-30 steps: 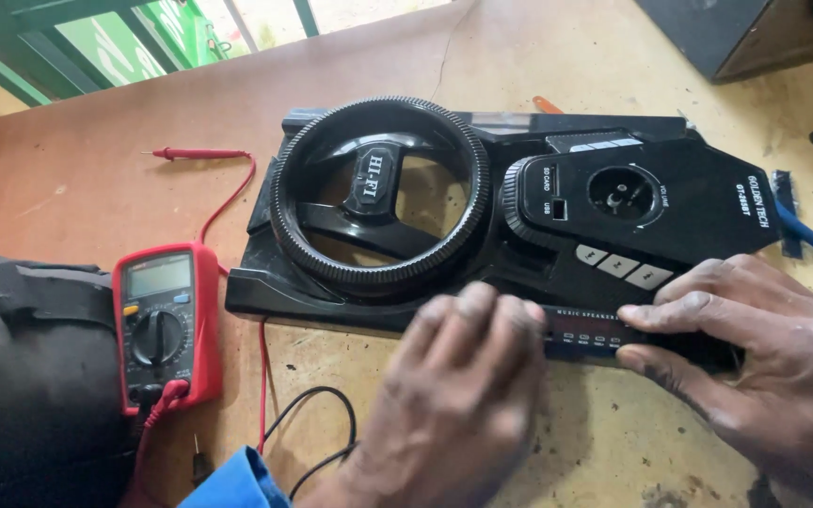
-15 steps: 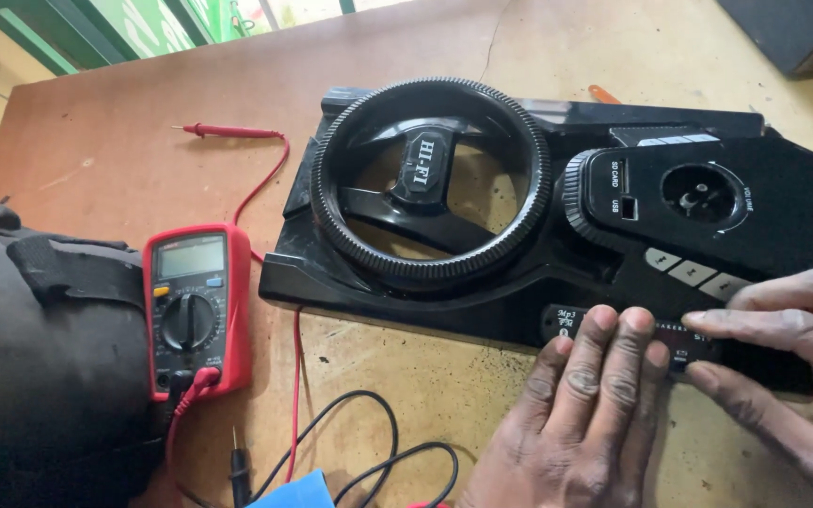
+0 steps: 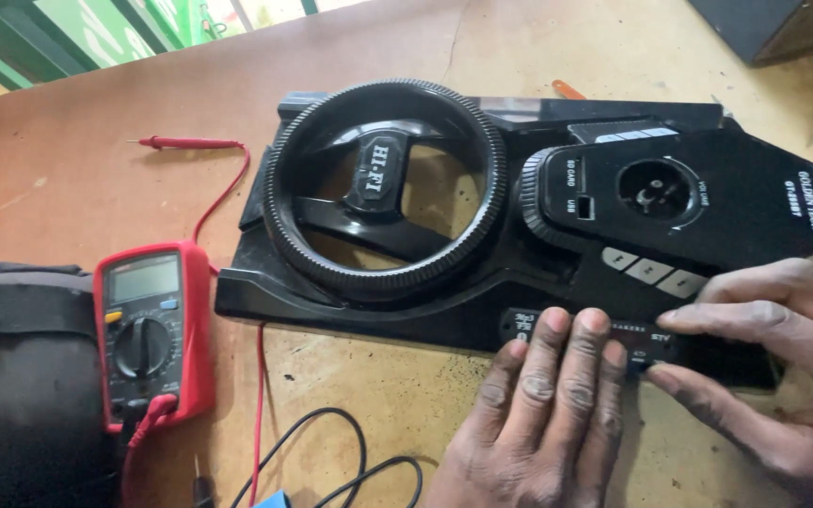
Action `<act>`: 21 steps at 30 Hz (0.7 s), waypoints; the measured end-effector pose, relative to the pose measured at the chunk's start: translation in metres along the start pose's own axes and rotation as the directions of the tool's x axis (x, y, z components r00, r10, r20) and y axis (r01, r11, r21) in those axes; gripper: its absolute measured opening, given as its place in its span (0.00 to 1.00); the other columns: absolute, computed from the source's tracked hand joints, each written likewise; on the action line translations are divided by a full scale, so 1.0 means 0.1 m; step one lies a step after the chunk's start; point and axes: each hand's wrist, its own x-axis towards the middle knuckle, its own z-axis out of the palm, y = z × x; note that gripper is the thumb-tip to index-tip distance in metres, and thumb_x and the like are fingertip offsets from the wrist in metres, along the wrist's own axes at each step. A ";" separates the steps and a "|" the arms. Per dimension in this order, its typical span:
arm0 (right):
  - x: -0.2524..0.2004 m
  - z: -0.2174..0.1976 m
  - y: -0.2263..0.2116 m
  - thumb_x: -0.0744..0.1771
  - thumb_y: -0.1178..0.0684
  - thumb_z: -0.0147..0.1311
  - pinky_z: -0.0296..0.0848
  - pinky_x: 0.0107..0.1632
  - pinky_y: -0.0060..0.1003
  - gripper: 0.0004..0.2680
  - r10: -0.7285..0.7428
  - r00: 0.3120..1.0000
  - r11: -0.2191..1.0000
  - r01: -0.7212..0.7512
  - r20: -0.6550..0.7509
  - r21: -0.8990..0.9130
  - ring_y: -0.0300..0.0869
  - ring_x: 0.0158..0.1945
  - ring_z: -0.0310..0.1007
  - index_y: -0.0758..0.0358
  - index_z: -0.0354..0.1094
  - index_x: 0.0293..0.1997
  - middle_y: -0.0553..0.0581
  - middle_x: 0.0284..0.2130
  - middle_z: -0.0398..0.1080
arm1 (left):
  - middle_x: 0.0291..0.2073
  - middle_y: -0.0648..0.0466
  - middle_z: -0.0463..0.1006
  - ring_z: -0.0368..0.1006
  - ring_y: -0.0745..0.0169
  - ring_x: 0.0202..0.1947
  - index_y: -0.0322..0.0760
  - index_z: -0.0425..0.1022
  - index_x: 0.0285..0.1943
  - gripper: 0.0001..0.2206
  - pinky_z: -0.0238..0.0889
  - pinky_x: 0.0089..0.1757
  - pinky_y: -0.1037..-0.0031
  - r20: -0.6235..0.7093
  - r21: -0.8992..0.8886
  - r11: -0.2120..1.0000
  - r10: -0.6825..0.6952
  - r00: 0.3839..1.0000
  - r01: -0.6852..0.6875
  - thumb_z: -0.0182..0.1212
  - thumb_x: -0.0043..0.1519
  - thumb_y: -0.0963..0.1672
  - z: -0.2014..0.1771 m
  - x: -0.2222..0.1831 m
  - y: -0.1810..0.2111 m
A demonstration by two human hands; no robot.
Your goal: Disassembling a speaker faceplate and internal components using a screwdriver and pry tool.
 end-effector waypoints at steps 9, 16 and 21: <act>0.11 -0.08 -0.13 0.60 0.50 0.68 0.73 0.43 0.31 0.11 -0.107 0.994 0.994 0.107 -0.032 0.013 0.36 0.34 0.74 0.54 0.78 0.44 0.52 0.36 0.73 | 0.62 0.49 0.79 0.77 0.49 0.63 0.38 0.74 0.64 0.17 0.64 0.62 0.65 -0.056 0.080 0.996 -0.034 0.998 0.038 0.38 0.74 0.42 0.06 0.08 0.05; 0.09 -0.09 -0.08 0.59 0.49 0.67 0.73 0.42 0.31 0.14 -0.057 0.998 0.998 0.057 0.009 0.021 0.37 0.35 0.74 0.53 0.78 0.48 0.52 0.37 0.73 | 0.60 0.49 0.80 0.79 0.49 0.61 0.38 0.74 0.62 0.15 0.66 0.61 0.65 -0.092 0.132 0.991 -0.007 0.996 0.019 0.40 0.74 0.42 0.11 0.09 0.04; 0.07 -0.04 0.03 0.58 0.48 0.66 0.71 0.43 0.29 0.13 -0.061 0.998 0.997 0.060 0.013 0.055 0.35 0.34 0.73 0.52 0.77 0.45 0.50 0.36 0.74 | 0.62 0.54 0.80 0.77 0.51 0.63 0.43 0.74 0.64 0.14 0.62 0.63 0.64 -0.067 0.127 0.991 -0.034 0.997 0.043 0.43 0.75 0.43 0.14 0.07 0.06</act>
